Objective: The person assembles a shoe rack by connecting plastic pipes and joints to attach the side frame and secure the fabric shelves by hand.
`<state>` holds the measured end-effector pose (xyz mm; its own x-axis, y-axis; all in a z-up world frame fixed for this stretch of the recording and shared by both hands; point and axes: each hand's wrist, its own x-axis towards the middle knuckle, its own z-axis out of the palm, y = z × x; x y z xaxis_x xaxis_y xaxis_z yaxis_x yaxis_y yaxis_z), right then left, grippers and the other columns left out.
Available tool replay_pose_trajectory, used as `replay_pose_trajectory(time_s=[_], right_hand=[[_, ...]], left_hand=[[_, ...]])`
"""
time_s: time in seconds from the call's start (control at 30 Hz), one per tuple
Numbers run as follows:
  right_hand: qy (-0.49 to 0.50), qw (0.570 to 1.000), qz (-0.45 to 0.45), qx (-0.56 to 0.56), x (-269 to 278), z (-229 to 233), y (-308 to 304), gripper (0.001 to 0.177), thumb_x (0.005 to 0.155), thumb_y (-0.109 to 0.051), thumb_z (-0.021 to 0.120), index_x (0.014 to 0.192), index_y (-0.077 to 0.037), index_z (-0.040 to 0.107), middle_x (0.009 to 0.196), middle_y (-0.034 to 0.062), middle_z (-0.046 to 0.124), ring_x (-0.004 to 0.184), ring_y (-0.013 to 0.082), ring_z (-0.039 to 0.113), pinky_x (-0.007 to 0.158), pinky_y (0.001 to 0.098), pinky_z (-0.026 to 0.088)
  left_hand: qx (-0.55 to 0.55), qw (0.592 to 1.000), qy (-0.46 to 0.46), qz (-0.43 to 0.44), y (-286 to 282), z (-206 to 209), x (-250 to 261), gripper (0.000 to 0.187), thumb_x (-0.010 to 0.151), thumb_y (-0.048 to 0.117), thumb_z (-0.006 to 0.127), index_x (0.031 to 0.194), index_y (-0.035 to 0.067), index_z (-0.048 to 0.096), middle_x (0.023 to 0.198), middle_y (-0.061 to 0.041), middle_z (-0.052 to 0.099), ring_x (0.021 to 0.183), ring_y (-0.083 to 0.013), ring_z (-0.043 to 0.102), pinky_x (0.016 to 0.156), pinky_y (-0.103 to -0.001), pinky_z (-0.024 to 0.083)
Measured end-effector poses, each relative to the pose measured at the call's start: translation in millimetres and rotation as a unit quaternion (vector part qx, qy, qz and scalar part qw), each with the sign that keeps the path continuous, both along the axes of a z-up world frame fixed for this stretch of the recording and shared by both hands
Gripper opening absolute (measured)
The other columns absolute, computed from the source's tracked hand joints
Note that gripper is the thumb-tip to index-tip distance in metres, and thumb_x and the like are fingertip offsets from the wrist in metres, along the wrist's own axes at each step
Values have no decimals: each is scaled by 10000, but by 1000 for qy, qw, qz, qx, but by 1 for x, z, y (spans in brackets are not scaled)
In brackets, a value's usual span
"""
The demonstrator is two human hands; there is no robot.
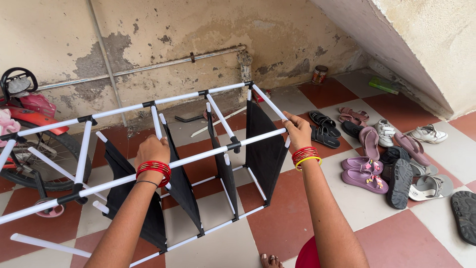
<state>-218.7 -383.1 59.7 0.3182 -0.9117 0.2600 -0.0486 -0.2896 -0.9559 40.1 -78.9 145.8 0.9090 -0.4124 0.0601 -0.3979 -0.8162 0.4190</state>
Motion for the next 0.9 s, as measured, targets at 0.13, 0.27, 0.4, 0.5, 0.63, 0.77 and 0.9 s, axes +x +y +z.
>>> replay_pose_trajectory(time_s=[0.13, 0.27, 0.4, 0.5, 0.63, 0.77, 0.9], right_hand=[[7, 1000, 6, 7, 1, 3, 6, 352, 929, -146, 672, 1261, -48, 734, 847, 43, 720, 722, 90, 585, 667, 267, 498], [-3, 1000, 12, 1, 5, 4, 9, 346, 931, -146, 674, 1255, -38, 730, 862, 41, 727, 739, 86, 612, 691, 257, 523], [13, 1000, -6, -9, 5, 1, 4, 341, 939, -148, 674, 1257, -41, 737, 857, 54, 722, 741, 92, 606, 695, 262, 512], [12, 1000, -15, -7, 7, -2, 1, 348, 927, -147, 682, 1255, -44, 738, 868, 55, 727, 745, 91, 598, 686, 274, 503], [19, 1000, -3, -22, 5, -1, 1, 342, 935, -151, 678, 1255, -45, 735, 874, 47, 738, 755, 79, 617, 715, 260, 517], [-16, 999, 21, 22, 7, 0, 4, 355, 930, -139, 674, 1267, -42, 732, 876, 56, 729, 733, 88, 598, 689, 276, 524], [-37, 999, 34, 18, 8, 0, 3, 349, 932, -135, 679, 1261, -32, 731, 893, 49, 732, 746, 75, 606, 700, 263, 536]], left_hand=[[10, 1000, -3, 4, 4, -1, 0, 383, 1076, 358, 480, 1110, 43, 696, 981, -177, 756, 900, -333, 764, 741, -464, 619], [10, 1000, 3, 9, 4, -2, 2, 390, 1077, 369, 482, 1113, 47, 699, 981, -177, 756, 904, -333, 762, 741, -461, 621], [7, 1000, 4, 6, 1, -6, 2, 389, 1076, 371, 485, 1106, 53, 706, 980, -173, 755, 915, -332, 755, 760, -456, 613], [7, 1000, 9, 8, -2, -8, 2, 384, 1075, 368, 482, 1103, 57, 706, 975, -171, 756, 915, -328, 757, 764, -454, 615], [10, 1000, 24, 9, -1, -8, 2, 392, 1085, 369, 470, 1103, 54, 702, 955, -171, 764, 900, -325, 766, 757, -448, 622], [7, 1000, 14, 8, 3, -9, 1, 389, 1081, 369, 472, 1104, 54, 699, 955, -171, 757, 886, -328, 764, 737, -453, 621], [6, 1000, 11, 11, 5, -9, 1, 389, 1081, 364, 473, 1090, 53, 708, 932, -167, 762, 847, -321, 770, 710, -443, 627]])
